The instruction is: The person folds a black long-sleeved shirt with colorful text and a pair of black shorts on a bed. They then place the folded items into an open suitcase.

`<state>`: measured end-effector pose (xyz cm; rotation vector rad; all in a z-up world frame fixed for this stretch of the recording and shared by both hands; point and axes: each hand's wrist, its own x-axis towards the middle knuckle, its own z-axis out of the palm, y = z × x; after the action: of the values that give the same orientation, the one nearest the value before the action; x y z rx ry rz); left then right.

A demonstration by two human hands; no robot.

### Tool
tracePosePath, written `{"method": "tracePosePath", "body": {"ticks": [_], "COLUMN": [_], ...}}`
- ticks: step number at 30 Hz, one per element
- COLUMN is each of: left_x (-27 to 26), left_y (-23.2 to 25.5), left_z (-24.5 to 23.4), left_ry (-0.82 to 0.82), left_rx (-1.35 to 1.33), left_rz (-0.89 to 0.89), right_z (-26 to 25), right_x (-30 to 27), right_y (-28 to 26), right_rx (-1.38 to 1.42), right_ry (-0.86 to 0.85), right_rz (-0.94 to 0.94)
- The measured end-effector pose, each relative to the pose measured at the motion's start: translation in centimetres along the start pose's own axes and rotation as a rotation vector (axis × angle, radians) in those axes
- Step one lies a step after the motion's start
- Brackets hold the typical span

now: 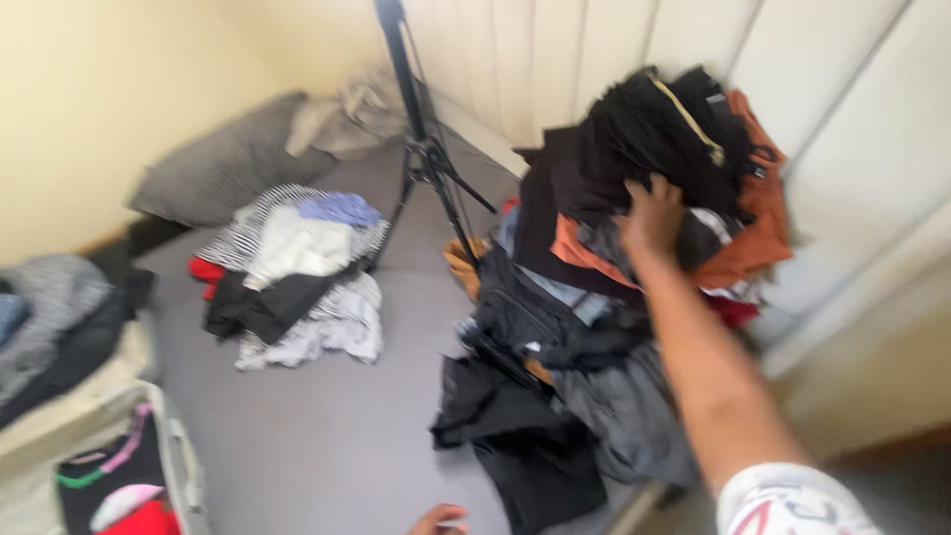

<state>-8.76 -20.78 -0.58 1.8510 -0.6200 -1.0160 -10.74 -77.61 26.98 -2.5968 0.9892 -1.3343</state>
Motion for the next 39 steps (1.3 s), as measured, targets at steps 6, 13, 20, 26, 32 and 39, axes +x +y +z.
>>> {"method": "tracePosePath", "body": {"ticks": [6,13,20,26,32,39], "left_x": [3.2,2.7,1.3,-3.5,-12.2,-18.2], "left_y": [1.9,3.8,14.5,17.9,16.1,12.9], "left_z": [-1.2,2.1,3.2,-0.9,-5.2,-10.6], "left_ry": [-0.211,-0.063,0.086,0.493,0.543,0.67], "left_rx": [-0.256,-0.01,-0.218,-0.069,-0.628,-1.436], "left_rz": [-0.135,-0.131,0.464,0.157,0.084,-0.017], "right_z": [1.8,-4.8,-11.4,-13.2,-7.1,-3.7], "right_x": [-0.1,-7.1,-20.0,-27.6,-35.7,-47.2], "right_y": [2.0,-5.2,-17.0,-23.5,-21.1,-23.4], "right_rx": [0.282,0.44,0.99,1.275,0.95,1.704], "right_ry": [0.01,-0.134,-0.527,-0.74,-0.986,-1.532], "right_rz": [-0.002,0.25,0.122,0.339,0.589,1.481]}}
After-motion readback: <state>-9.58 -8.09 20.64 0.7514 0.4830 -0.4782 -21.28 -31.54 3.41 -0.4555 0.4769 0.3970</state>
